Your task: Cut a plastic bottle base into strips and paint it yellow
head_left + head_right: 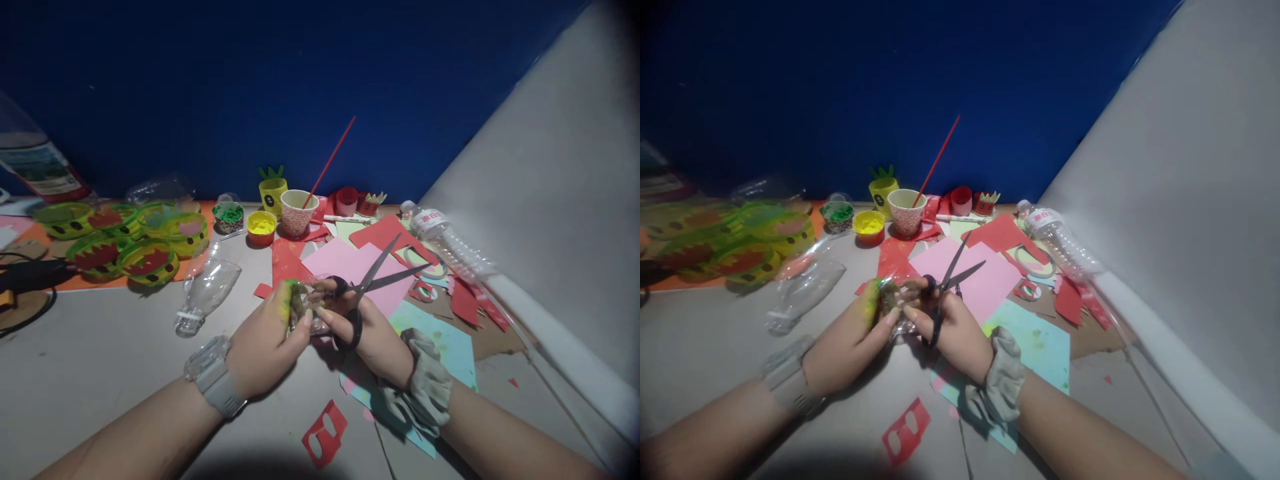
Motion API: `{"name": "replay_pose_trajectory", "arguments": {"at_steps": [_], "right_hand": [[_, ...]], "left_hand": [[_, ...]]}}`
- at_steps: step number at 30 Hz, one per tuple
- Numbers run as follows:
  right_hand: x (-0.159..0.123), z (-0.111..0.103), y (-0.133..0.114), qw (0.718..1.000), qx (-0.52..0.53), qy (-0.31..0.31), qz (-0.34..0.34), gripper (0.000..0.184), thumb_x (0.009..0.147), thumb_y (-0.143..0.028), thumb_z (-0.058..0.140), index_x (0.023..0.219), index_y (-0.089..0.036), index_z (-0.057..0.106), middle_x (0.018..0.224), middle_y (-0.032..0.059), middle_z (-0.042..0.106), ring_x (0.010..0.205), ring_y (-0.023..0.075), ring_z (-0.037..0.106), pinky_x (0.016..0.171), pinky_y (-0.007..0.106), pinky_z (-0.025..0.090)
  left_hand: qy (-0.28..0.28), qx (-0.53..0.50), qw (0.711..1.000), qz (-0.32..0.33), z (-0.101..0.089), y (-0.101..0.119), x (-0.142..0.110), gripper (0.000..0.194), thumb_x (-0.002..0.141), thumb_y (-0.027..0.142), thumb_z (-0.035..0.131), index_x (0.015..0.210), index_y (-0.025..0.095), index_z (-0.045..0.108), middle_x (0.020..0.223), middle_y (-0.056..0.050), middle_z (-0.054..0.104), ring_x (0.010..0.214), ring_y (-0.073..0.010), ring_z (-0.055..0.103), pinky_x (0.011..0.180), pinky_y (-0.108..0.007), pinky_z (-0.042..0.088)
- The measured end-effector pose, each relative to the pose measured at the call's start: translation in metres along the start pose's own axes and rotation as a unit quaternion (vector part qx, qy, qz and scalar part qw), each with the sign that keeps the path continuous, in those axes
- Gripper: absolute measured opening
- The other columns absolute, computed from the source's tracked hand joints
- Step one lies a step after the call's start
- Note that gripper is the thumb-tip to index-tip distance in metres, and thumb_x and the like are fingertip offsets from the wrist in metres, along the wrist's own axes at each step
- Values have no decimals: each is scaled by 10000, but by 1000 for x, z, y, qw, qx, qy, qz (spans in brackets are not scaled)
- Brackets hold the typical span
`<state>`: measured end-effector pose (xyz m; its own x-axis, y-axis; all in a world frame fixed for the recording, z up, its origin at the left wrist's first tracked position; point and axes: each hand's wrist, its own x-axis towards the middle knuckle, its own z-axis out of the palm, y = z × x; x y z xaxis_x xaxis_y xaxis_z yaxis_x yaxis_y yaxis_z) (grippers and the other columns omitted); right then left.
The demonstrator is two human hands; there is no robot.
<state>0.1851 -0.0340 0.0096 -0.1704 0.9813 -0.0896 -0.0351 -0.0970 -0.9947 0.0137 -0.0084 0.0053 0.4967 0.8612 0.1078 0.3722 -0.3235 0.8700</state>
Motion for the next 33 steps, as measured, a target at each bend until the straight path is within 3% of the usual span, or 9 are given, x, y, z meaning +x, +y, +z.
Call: {"name": "replay_pose_trajectory", "arguments": {"at_steps": [3,6,9,11,16,21,26,29,33], "right_hand": [[-1,0,-3,996,73,-13,41,438,794,-357,677,1163,-190,509,975,50,631,819,134,629,789,292,534],[-1,-2,-5,985,152,-70,47,427,795,-372,676,1155,-188,539,1053,74,636,844,140,646,823,305,535],[-1,-7,-1,964,222,-139,52,485,778,-465,675,1177,-215,558,1160,89,608,993,169,630,859,310,526],[-1,-10,3,951,231,-189,85,550,775,-532,651,1220,-227,547,1180,98,603,1058,182,611,884,320,513],[0,-10,5,952,193,-210,113,607,780,-564,627,1238,-176,536,1095,122,641,984,179,637,919,335,492],[2,-5,2,984,89,-141,61,509,798,-543,616,1130,-160,573,964,80,642,737,122,623,618,215,498],[2,-7,3,999,3,-38,30,454,812,-577,578,890,-129,573,728,17,569,646,82,558,611,187,464],[-1,-7,1,997,-15,-64,42,547,844,-657,447,991,-138,538,663,-5,531,548,74,513,537,197,441],[-6,-4,-5,989,-46,-129,58,605,794,-704,478,994,-134,510,626,-1,549,523,90,527,510,208,441]], "left_hand": [[-7,-97,995,38,-1,2,0,337,878,307,550,1179,213,432,1204,-112,596,1130,-253,580,988,-455,444],[-33,-192,979,53,0,0,-1,582,783,322,697,1247,248,353,1329,-116,532,1198,-259,556,1011,-436,454],[18,-173,984,29,3,-6,-2,877,618,340,830,1307,284,292,1355,-132,488,1209,-309,541,1003,-485,461],[52,-146,987,37,3,-8,-3,962,537,342,870,1324,304,318,1346,-126,482,1224,-341,516,1016,-515,444],[19,-226,971,80,-1,-5,-4,737,599,256,843,1224,326,458,1243,-57,575,1160,-281,572,974,-429,502],[17,-294,953,73,-2,-2,-4,594,675,197,800,1154,282,458,1185,-32,602,1120,-202,603,954,-331,509],[86,-228,969,47,-3,-3,-1,571,645,284,822,1102,229,484,1124,-49,612,1088,-215,597,967,-379,483],[146,-147,977,45,-4,-7,2,610,575,340,856,1068,239,512,1094,-36,589,1059,-222,586,938,-389,487],[187,-85,977,57,-4,-9,4,627,572,411,844,1095,248,540,1128,-55,545,1072,-245,569,936,-410,480]]}}
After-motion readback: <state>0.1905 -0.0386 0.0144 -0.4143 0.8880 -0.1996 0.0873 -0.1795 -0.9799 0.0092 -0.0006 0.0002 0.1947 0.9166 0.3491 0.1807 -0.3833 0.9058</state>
